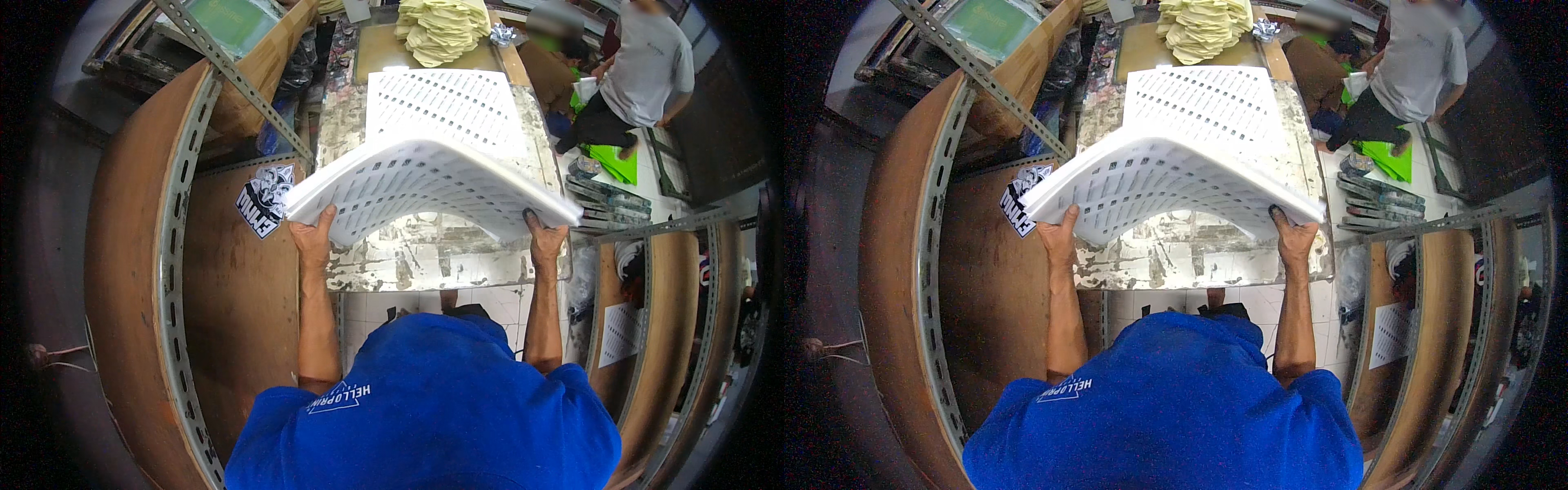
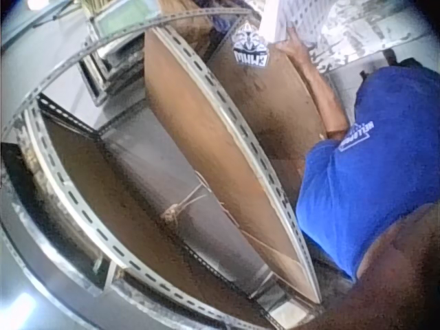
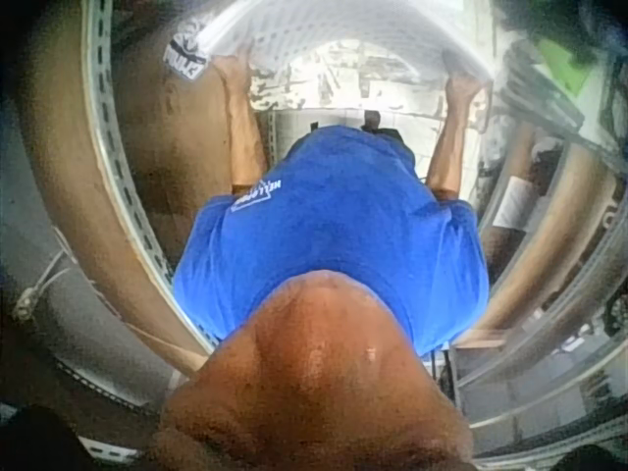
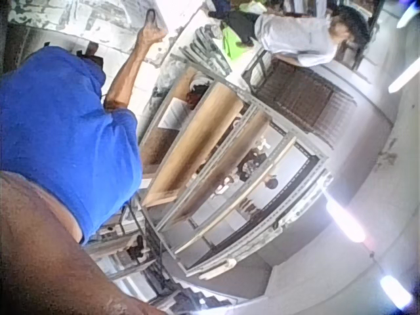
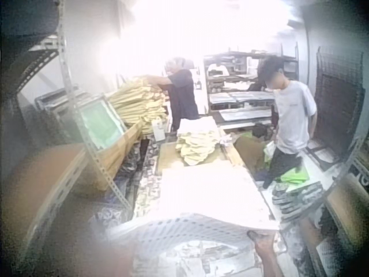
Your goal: The person aligns several white sheets featuring die-cut patterns on a work table, bends the stack to check them, and then rolls the sheets into a cylinder by hand.
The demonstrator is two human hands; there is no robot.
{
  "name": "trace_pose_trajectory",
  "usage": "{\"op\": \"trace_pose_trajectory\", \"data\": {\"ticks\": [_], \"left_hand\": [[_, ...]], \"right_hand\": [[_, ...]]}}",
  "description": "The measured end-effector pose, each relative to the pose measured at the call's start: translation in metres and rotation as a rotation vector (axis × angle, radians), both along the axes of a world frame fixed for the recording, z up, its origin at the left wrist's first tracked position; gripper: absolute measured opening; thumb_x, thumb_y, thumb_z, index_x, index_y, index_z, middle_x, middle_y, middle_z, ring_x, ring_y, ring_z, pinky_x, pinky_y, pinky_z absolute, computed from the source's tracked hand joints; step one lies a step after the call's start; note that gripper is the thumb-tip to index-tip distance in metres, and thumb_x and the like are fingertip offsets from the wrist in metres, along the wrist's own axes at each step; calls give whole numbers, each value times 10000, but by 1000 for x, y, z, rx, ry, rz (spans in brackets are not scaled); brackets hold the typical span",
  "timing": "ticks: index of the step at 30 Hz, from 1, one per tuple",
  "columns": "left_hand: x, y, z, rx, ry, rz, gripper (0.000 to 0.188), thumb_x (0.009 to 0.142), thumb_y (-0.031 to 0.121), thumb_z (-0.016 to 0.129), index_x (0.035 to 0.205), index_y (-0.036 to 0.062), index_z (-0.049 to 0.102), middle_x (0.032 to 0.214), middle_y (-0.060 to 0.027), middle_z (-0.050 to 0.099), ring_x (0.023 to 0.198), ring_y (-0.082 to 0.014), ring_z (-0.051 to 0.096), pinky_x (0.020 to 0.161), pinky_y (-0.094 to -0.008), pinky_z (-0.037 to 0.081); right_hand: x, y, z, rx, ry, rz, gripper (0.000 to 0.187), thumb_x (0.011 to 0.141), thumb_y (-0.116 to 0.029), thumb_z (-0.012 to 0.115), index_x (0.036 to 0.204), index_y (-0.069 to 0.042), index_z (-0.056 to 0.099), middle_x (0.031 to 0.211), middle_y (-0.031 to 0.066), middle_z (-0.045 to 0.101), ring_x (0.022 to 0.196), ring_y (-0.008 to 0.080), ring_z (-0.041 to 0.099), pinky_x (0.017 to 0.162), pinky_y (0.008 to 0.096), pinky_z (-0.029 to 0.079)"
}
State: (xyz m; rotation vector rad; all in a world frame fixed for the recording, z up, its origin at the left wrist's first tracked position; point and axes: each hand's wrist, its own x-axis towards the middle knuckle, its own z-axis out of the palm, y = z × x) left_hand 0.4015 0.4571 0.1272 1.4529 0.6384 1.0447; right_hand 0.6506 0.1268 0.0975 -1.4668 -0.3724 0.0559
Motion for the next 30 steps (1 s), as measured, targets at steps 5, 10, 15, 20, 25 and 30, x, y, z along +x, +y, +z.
{"op": "trace_pose_trajectory", "data": {"ticks": [5,10,15,20,25,30], "left_hand": [[-6,-2,11,20,52,-49,372,818,70,772,1141,-61,638,1066,-108,692,967,-170,636,870,-309,494],[-2,5,2,34,111,-10,348,817,67,768,1123,-58,657,1042,-114,703,934,-169,644,850,-299,498],[9,11,38,61,298,-46,263,854,75,708,1064,-81,679,938,-122,726,816,-165,665,750,-287,519],[24,35,-21,-109,488,-189,285,838,62,696,1096,-57,680,965,-132,732,812,-183,691,719,-305,526],[54,31,-68,-4,698,-207,348,818,63,700,1140,-58,645,986,-177,720,839,-234,698,741,-332,530],[37,43,-100,-79,696,-250,466,776,91,771,1168,-56,566,1036,-192,688,873,-225,682,724,-338,538]], "right_hand": [[-6,0,18,-69,-107,76,317,826,-5,745,1122,50,647,1039,79,687,954,160,615,876,299,474],[6,-7,1,-185,-120,60,287,854,-6,691,1132,51,646,999,109,704,911,152,623,843,296,485],[21,-8,48,-288,-90,156,280,882,6,617,1158,54,630,990,114,712,862,152,644,778,283,503],[39,12,50,-509,21,298,390,842,7,623,1226,55,582,1044,151,704,906,183,661,848,317,500],[60,27,-14,-748,-63,328,433,803,-56,691,1194,70,555,1106,266,660,1034,335,647,910,385,487],[70,19,-48,-927,51,314,553,786,-155,764,1224,82,523,1149,272,639,1065,339,632,917,396,488]]}}
